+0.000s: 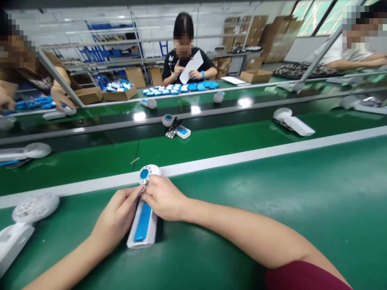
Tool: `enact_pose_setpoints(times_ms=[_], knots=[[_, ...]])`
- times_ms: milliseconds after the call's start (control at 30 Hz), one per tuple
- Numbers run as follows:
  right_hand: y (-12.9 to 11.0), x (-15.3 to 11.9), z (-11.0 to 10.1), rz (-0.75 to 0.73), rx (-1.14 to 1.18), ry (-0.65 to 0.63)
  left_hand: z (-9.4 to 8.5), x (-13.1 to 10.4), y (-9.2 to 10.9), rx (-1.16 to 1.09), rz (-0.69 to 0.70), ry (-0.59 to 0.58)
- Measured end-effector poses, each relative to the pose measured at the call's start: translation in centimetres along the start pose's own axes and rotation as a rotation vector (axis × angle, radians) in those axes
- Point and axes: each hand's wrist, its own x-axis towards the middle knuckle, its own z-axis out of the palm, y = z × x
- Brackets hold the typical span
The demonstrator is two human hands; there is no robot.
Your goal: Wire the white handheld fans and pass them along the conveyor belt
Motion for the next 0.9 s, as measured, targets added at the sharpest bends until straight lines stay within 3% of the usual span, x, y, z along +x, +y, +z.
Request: enact_pose_setpoints(times_ms=[67,133,233,300,400,533,700,800,900], knots=[[1.5,2.1,-1.5,0.093,-0.07,0.006,-1.2,0.9,-4.0,0.114,0.079,-0.044],[3.9,4.5,-3.5,0.295,-0.23,0.134,-3.2,1.6,-8.6,0.305,0.026,-0.069],[8.2,7.9,-6.6,0.575,-0.434,0.31,-5.8,1.4,-13.9,0.602,-0.305,-0.03],[10.8,9.7,-7.6,0.664,-0.45,0.312,-5.9,0.8,-15.2,0.599,-0.456,0.013],[12.6,11.3,-7.4,0.696,-0.453,0.266,-3.6,0.1,-13.4,0.321,-0.496,0.032],[10.6,10.1,-5.9,0.597,-0.491,0.229,-0.1,0.6,-7.2,-0.026,-0.571,-0.032],[3.6,2.2,-3.8,0.335,-0.563,0.18,0.6,3.0,-0.7,-0.119,-0.403,-0.013],[-0.3,-2.8,-2.7,0.237,-0.585,0.111,1.0,3.5,1.3,-0.072,-0.296,-0.006],[-2.1,-5.6,-2.4,0.276,-0.506,0.018,1.3,3.2,2.1,-0.091,-0.206,-0.027]])
